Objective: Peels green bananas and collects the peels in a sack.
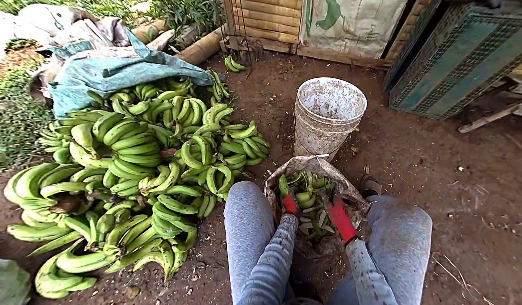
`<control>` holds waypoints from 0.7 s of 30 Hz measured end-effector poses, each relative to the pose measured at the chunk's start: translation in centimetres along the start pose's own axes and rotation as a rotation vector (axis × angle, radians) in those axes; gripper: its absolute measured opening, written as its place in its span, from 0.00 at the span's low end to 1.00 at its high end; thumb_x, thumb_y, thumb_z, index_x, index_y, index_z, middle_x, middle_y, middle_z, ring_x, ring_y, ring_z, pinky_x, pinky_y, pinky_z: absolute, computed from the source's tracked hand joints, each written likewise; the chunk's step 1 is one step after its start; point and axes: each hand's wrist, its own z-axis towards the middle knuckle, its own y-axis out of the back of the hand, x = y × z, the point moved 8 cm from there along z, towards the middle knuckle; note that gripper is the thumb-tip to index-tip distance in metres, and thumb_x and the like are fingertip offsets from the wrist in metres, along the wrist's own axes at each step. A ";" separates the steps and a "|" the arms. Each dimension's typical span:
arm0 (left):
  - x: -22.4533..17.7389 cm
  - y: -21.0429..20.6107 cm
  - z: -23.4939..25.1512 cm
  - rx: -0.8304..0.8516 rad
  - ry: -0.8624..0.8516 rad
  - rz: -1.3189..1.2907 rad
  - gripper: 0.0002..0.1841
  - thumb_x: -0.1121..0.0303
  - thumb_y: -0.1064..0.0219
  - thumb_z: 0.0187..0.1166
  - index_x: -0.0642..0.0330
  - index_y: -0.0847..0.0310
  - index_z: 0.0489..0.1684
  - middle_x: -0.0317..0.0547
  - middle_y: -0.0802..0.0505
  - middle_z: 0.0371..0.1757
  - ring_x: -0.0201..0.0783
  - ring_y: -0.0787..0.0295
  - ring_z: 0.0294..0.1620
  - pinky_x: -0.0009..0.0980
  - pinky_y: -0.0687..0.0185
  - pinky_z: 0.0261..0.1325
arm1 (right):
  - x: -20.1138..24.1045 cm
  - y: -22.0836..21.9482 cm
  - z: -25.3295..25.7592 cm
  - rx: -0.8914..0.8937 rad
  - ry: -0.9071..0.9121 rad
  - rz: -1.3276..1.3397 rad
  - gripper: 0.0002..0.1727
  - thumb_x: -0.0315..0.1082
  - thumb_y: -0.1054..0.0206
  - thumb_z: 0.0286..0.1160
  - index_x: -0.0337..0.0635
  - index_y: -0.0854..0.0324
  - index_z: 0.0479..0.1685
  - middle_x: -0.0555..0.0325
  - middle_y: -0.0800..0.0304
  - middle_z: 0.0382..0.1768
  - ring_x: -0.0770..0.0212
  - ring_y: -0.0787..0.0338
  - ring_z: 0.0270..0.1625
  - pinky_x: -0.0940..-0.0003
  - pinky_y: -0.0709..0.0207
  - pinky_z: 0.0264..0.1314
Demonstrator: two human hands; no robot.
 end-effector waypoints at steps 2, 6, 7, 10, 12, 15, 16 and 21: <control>0.9 0.8 1.2 -0.049 0.026 0.064 0.32 0.56 0.32 0.84 0.72 0.32 0.79 0.69 0.18 0.72 0.59 0.20 0.72 0.55 0.25 0.74 | 0.6 -0.7 -0.6 0.062 0.053 -0.059 0.29 0.49 0.51 0.94 0.40 0.34 0.85 0.39 0.13 0.66 0.44 0.12 0.67 0.43 0.24 0.73; 1.0 0.2 0.5 -0.003 0.038 0.003 0.29 0.56 0.37 0.87 0.69 0.31 0.79 0.67 0.18 0.73 0.57 0.21 0.72 0.54 0.26 0.74 | -1.2 -4.4 -1.3 0.222 0.005 -0.137 0.26 0.41 0.51 0.94 0.41 0.34 0.85 0.38 0.13 0.64 0.43 0.11 0.63 0.44 0.21 0.69; 0.7 0.2 0.4 -0.010 0.024 -0.012 0.27 0.58 0.37 0.87 0.70 0.28 0.77 0.67 0.17 0.71 0.57 0.20 0.70 0.54 0.26 0.73 | -1.4 -4.8 -1.5 0.230 -0.022 -0.138 0.26 0.41 0.50 0.94 0.40 0.33 0.85 0.39 0.13 0.66 0.44 0.12 0.67 0.44 0.24 0.73; 0.4 -0.1 0.9 0.013 -0.038 -0.064 0.27 0.62 0.36 0.87 0.69 0.32 0.80 0.68 0.18 0.71 0.56 0.19 0.69 0.52 0.24 0.72 | -2.0 -6.0 -1.3 0.294 -0.139 0.072 0.29 0.44 0.50 0.95 0.42 0.40 0.89 0.42 0.13 0.57 0.53 0.11 0.49 0.55 0.18 0.54; 0.2 -0.3 1.2 0.040 -0.072 -0.075 0.27 0.62 0.35 0.86 0.67 0.31 0.80 0.67 0.17 0.69 0.55 0.18 0.67 0.52 0.22 0.70 | -2.2 -6.4 -1.3 0.348 -0.247 0.296 0.25 0.48 0.51 0.95 0.43 0.32 0.80 0.56 0.21 0.33 0.65 0.24 0.24 0.69 0.28 0.26; 0.0 -0.2 1.6 0.066 -0.108 -0.035 0.28 0.62 0.34 0.85 0.66 0.32 0.81 0.66 0.16 0.69 0.54 0.17 0.67 0.51 0.22 0.70 | -2.4 -6.0 -1.6 0.424 -0.361 0.465 0.22 0.52 0.49 0.94 0.41 0.22 0.56 0.61 0.25 0.23 0.69 0.30 0.16 0.75 0.37 0.15; -0.1 -0.1 1.4 0.075 -0.129 -0.015 0.29 0.63 0.34 0.85 0.66 0.34 0.82 0.66 0.17 0.70 0.54 0.18 0.68 0.50 0.22 0.71 | -2.6 -5.9 -1.7 0.432 -0.378 0.521 0.22 0.52 0.48 0.93 0.41 0.21 0.47 0.61 0.25 0.21 0.70 0.30 0.14 0.77 0.37 0.14; -2.0 -0.3 -0.4 0.167 -0.233 -0.018 0.32 0.73 0.33 0.81 0.68 0.40 0.86 0.65 0.19 0.74 0.48 0.19 0.68 0.41 0.23 0.72 | -4.2 -6.7 -1.5 0.403 -0.491 0.705 0.22 0.51 0.47 0.92 0.43 0.24 0.37 0.62 0.27 0.19 0.70 0.31 0.12 0.77 0.35 0.11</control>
